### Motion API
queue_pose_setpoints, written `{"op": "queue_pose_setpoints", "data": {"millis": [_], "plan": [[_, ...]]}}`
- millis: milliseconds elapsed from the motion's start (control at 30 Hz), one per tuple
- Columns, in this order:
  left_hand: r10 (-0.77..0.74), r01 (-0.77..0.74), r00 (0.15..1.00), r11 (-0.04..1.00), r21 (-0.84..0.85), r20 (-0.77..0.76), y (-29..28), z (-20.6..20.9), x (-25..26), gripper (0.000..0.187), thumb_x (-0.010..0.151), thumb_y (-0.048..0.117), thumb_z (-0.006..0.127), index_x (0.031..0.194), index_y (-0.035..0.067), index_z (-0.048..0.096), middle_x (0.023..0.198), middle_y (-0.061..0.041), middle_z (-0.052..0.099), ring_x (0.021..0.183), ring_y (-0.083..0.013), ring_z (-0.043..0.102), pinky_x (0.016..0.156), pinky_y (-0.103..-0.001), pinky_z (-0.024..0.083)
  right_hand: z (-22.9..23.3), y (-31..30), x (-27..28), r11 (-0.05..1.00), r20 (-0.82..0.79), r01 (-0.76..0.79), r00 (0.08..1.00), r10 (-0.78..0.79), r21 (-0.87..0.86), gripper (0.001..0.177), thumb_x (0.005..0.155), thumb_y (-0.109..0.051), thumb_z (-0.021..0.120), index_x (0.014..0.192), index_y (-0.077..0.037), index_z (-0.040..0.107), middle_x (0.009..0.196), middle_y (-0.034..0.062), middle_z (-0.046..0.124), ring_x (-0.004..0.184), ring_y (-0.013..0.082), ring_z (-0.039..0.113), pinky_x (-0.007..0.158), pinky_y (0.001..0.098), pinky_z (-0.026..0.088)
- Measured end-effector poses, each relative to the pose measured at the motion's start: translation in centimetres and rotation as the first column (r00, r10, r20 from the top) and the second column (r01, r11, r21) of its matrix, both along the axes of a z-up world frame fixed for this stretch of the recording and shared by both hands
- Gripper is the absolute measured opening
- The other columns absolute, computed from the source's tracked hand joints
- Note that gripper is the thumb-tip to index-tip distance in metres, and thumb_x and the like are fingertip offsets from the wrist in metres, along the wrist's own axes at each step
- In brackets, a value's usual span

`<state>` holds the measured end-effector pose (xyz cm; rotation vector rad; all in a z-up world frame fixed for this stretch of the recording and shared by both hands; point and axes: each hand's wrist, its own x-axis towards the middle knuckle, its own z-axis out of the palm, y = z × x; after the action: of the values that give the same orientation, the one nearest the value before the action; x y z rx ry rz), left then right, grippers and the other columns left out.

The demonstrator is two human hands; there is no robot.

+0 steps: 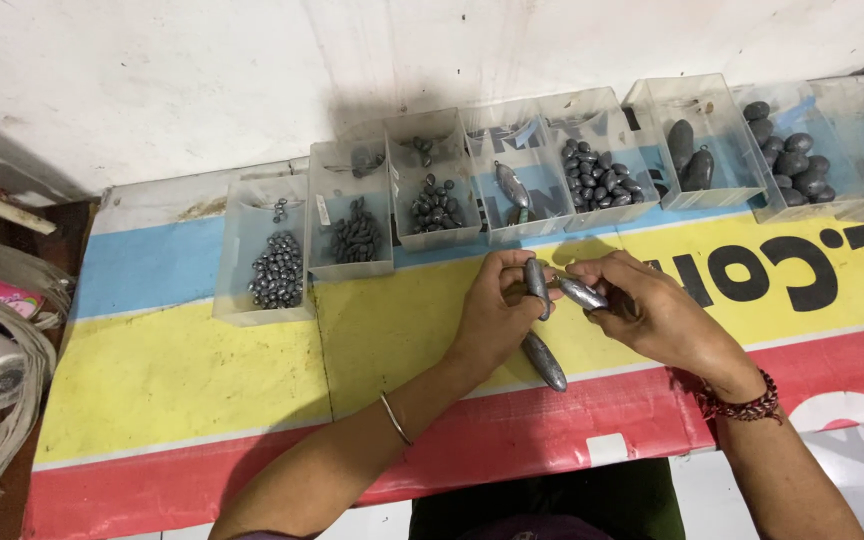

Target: Sorting and inspecting lead fishing weights into different compartments of a storage bin

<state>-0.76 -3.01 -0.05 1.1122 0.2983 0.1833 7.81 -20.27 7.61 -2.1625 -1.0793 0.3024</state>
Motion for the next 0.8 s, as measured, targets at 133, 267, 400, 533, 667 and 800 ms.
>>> {"op": "queue_pose_setpoints", "data": {"millis": [133,267,400,533,667,800], "plan": [[0.002,-0.001,1.000,0.998,-0.066,0.014,-0.1,-0.8,0.2,0.055,0.078,-0.007,0.060,0.131,-0.001,0.048,0.121,-0.032,0.067,0.104,-0.0421,0.072,0.087,-0.040,0.066,-0.3,-0.3,0.2,1.000,-0.033,0.008,0.999,-0.008,0.011,0.042,0.070,0.008,0.079,0.110,-0.003,0.072,0.090,0.0167,0.072,0.085,0.0378,0.072,0.076,0.0497,0.057],[-0.003,0.005,0.999,0.997,-0.071,0.035,-0.3,-1.6,0.8,0.056,0.078,-0.008,0.058,0.133,-0.001,0.047,0.121,-0.031,0.066,0.105,-0.0413,0.072,0.088,-0.039,0.065,-1.4,-0.6,0.9,0.997,-0.030,-0.006,1.000,0.008,0.071,0.045,0.071,0.006,0.078,0.114,-0.004,0.072,0.091,0.0169,0.072,0.087,0.0360,0.072,0.078,0.0481,0.056],[-0.036,0.038,0.999,0.996,-0.078,0.029,0.0,-0.4,0.5,0.056,0.079,-0.008,0.058,0.133,-0.001,0.047,0.123,-0.033,0.065,0.107,-0.0450,0.071,0.090,-0.042,0.065,-1.5,0.0,0.5,0.993,0.011,0.026,1.000,-0.027,0.111,0.049,0.071,0.002,0.083,0.118,-0.007,0.074,0.092,0.0146,0.074,0.088,0.0360,0.073,0.080,0.0468,0.056],[-0.035,0.037,0.999,0.998,-0.056,0.028,0.1,-0.8,0.4,0.055,0.079,-0.007,0.060,0.133,-0.001,0.047,0.123,-0.034,0.064,0.110,-0.0473,0.070,0.091,-0.044,0.064,-1.0,-0.6,0.9,0.975,-0.056,0.124,0.992,-0.116,0.183,0.036,0.072,0.002,0.083,0.106,-0.006,0.077,0.082,0.0125,0.073,0.077,0.0287,0.072,0.072,0.0414,0.057],[-0.042,0.046,0.997,0.997,-0.059,0.068,0.3,-2.7,0.9,0.057,0.080,-0.005,0.063,0.134,-0.001,0.047,0.121,-0.034,0.065,0.112,-0.0460,0.070,0.093,-0.046,0.063,1.3,-2.3,3.6,0.913,-0.079,0.277,0.961,-0.266,0.299,0.033,0.082,-0.003,0.080,0.114,-0.005,0.071,0.085,0.0085,0.066,0.080,0.0209,0.063,0.077,0.0377,0.054],[-0.045,0.048,0.997,0.997,-0.052,0.057,0.5,-1.4,0.7,0.057,0.081,-0.006,0.063,0.135,0.000,0.048,0.119,-0.033,0.066,0.112,-0.0450,0.071,0.094,-0.046,0.063,1.1,-4.4,10.8,0.917,0.196,0.331,0.906,-0.374,0.221,0.033,0.088,-0.001,0.081,0.120,-0.004,0.074,0.090,0.0144,0.071,0.083,0.0331,0.072,0.076,0.0419,0.056]]}}
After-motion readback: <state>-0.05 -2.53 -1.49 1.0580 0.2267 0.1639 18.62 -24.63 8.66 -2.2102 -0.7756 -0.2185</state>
